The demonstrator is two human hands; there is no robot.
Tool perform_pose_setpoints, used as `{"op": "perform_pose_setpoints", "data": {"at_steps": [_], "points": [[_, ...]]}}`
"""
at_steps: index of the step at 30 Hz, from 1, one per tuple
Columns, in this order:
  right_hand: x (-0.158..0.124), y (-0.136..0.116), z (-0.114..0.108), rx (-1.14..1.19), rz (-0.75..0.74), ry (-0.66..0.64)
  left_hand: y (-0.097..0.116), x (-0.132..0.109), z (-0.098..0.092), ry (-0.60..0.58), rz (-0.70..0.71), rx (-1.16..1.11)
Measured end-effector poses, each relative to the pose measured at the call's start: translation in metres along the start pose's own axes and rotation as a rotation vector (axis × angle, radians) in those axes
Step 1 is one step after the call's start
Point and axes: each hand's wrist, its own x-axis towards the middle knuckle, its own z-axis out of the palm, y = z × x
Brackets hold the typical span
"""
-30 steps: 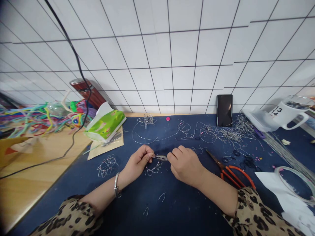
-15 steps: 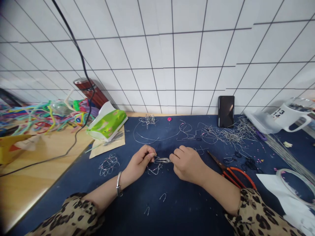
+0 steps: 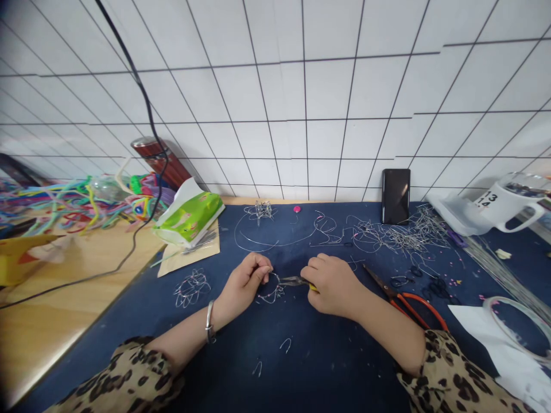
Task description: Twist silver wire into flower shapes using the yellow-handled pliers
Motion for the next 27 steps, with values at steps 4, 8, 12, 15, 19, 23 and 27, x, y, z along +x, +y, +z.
{"op": "perform_pose_setpoints", "data": {"at_steps": [4,8,12,15,19,23,27], "points": [[0.001,0.008,-0.009,-0.018,-0.039,-0.069,0.0,0.0,-0.001,0.024,0.03,0.049],[0.001,0.008,-0.008,-0.03,0.079,0.041,0.003,-0.001,-0.002,-0.005,0.075,0.069],[0.0,0.001,-0.004,0.029,0.099,0.032,0.006,-0.004,-0.001,-0.062,0.135,0.074],[0.0,-0.005,-0.004,0.036,0.083,-0.018,0.008,-0.006,-0.001,-0.089,0.164,0.077],[-0.001,-0.008,-0.007,0.036,0.089,-0.077,0.007,-0.006,0.001,-0.104,0.164,0.08],[-0.001,-0.009,-0.008,0.022,0.089,-0.11,0.006,-0.006,0.002,-0.101,0.172,0.073],[-0.001,-0.011,-0.009,-0.029,0.079,-0.107,0.006,-0.006,0.003,-0.099,0.163,0.092]]}}
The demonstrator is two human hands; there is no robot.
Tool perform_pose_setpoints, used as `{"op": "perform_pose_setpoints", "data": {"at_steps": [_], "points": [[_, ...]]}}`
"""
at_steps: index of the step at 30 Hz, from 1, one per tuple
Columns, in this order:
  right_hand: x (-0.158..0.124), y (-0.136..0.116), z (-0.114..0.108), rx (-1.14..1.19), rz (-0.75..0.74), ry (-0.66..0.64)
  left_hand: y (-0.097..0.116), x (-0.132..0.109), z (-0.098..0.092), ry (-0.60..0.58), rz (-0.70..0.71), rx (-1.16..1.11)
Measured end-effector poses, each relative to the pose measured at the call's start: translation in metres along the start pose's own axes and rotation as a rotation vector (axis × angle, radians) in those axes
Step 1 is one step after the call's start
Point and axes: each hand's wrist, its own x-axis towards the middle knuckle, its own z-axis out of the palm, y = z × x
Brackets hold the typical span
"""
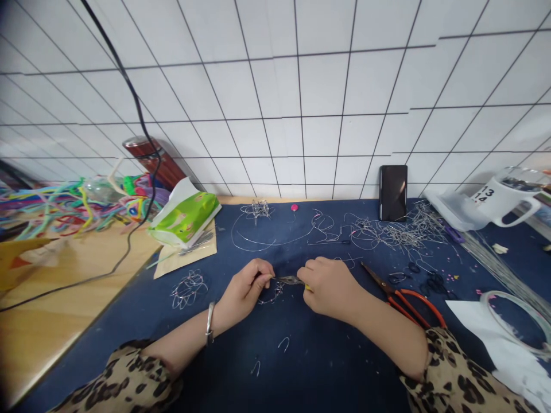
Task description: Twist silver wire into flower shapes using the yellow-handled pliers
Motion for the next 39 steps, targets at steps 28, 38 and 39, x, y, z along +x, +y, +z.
{"op": "perform_pose_setpoints", "data": {"at_steps": [28,38,39], "points": [[-0.003,-0.012,0.005,-0.294,-0.186,0.185,-0.003,0.004,-0.001,0.063,-0.091,0.284],[0.0,-0.008,0.007,-0.125,-0.012,0.117,0.001,0.003,-0.002,0.012,-0.023,0.105],[0.0,-0.007,0.008,-0.114,-0.012,0.109,0.001,0.003,-0.002,0.016,-0.018,0.1]]}}
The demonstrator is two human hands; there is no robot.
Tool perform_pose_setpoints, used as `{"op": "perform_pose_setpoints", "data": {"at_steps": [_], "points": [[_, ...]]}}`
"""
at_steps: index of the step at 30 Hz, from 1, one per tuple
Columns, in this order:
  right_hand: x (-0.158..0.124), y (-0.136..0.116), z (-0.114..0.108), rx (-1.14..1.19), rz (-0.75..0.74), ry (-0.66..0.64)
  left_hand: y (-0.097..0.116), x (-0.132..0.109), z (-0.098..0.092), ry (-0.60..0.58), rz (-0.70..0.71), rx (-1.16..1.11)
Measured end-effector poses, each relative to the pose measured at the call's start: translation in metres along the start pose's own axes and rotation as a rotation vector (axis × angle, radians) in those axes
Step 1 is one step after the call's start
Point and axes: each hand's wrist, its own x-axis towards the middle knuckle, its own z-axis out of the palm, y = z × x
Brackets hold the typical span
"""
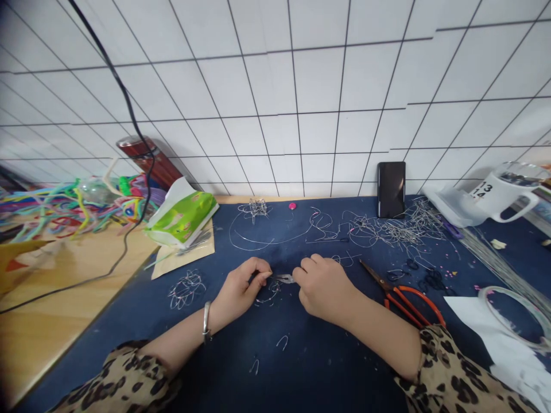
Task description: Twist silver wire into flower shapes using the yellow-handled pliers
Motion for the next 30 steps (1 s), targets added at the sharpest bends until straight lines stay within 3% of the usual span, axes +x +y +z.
{"op": "perform_pose_setpoints", "data": {"at_steps": [10,19,30], "points": [[-0.001,-0.001,-0.001,0.018,-0.014,-0.04,0.001,-0.002,0.001,-0.035,0.027,0.01],[-0.002,-0.007,-0.002,-0.088,-0.09,0.045,0.002,-0.002,0.004,0.06,-0.042,0.133],[-0.004,-0.01,-0.005,-0.251,-0.165,0.073,0.002,0.003,-0.005,-0.124,0.05,0.152]]}}
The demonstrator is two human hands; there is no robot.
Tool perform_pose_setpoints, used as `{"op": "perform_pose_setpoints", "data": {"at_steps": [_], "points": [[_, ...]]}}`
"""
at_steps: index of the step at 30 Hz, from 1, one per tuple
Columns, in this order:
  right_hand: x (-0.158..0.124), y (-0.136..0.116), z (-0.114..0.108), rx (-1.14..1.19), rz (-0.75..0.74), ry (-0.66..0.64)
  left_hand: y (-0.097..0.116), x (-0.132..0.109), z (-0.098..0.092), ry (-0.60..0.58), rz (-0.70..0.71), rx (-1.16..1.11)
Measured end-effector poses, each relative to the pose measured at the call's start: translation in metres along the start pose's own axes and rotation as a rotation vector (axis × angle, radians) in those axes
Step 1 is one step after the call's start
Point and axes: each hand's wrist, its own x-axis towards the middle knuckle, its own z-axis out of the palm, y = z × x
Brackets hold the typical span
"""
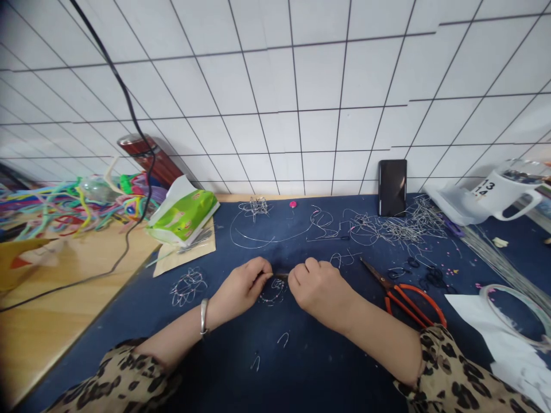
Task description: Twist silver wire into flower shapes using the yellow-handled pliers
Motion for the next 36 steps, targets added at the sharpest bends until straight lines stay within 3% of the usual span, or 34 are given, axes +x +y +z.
{"op": "perform_pose_setpoints", "data": {"at_steps": [9,14,36], "points": [[0.003,0.007,-0.001,0.119,0.058,-0.019,-0.009,0.001,0.006,0.082,-0.205,-0.467],[0.003,0.007,0.001,0.19,0.095,-0.016,-0.007,0.001,0.01,0.15,-0.228,-0.66],[0.003,-0.003,0.007,0.319,0.282,0.009,0.003,-0.003,0.012,0.263,-0.249,-0.631]]}}
